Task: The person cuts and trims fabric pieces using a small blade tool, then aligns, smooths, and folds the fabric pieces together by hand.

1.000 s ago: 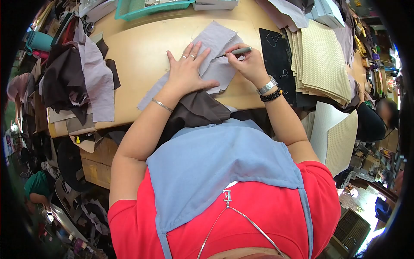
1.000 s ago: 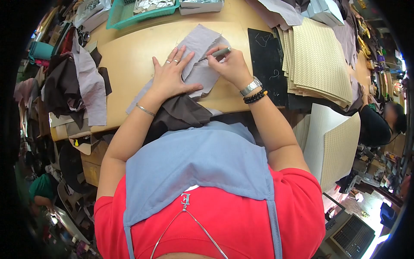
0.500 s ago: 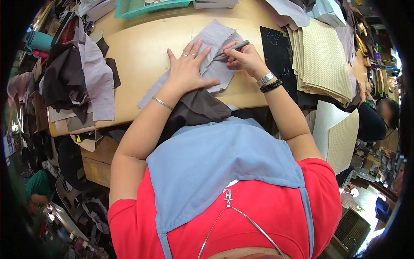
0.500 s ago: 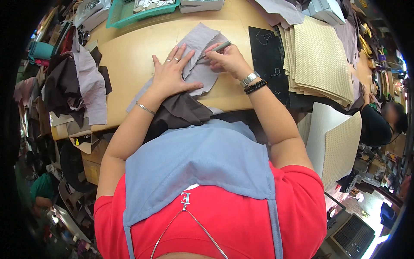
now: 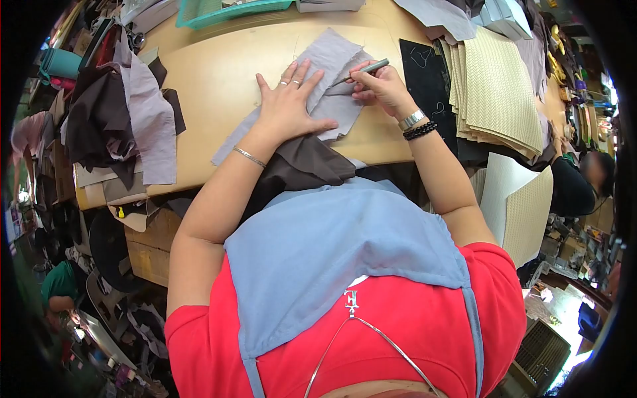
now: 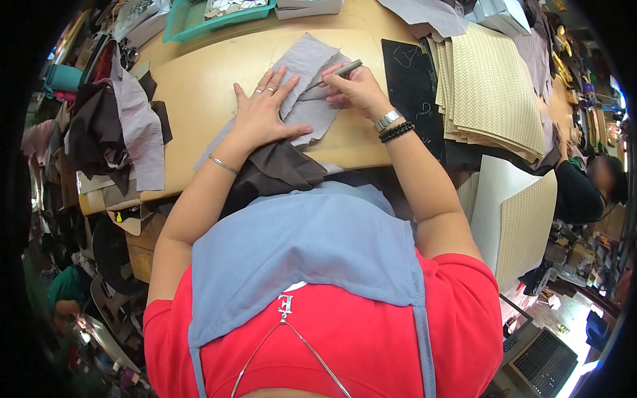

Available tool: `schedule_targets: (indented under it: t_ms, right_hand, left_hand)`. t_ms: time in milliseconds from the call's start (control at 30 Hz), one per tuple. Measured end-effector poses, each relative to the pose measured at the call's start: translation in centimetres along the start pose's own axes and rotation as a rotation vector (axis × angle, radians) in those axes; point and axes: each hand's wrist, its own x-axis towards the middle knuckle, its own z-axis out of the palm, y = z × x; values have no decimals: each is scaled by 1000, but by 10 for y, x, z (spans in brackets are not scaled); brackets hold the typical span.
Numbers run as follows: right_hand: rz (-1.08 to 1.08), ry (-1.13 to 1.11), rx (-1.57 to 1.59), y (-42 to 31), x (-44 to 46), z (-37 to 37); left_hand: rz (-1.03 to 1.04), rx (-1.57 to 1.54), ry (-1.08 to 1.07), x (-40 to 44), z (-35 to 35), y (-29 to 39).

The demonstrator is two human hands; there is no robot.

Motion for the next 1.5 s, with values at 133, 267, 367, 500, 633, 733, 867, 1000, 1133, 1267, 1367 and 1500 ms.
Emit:
schedule_targets:
  t_ms: [133,267,367,500,633,733,867,1000,1133,1267,1367,1500]
  right_hand:
    - [26,-2,-100,-2,-1,6]
    - [1,-28,-146,-4,-3,9]
    - [-26,11,-157,-5,-3,7]
    - [-12,54,-112,-5,-3,2]
    - [-14,24,-102,0,0,1]
    - [-13,3,-109,2,-1,5]
    - [-1,-26,-95,2,-3,8]
    - [24,-226,-64,-5,-10,10]
    - [-69,-201,126,-14,-25,17]
    - [-237,-19,-71,-12,-38,22]
    - [-318,-25,-227,2,-47,30]
    - [-320,-90,-338,2,-56,49]
  left_hand:
    - [1,-4,0,0,1,-1]
    - [2,-2,-8,0,0,-1]
    - [3,2,3,0,1,-1]
    - [2,5,9,0,3,-1]
    - [4,6,11,0,3,-1]
    - [4,5,13,0,2,-1]
    - [5,2,15,0,2,-2]
    - [2,3,18,0,3,-2]
    - [8,-56,45,-3,3,-3]
    - [2,-34,38,-24,-10,-13]
    - [-74,-60,20,-45,-14,-14]
    - [-88,-78,3,-45,-17,-16]
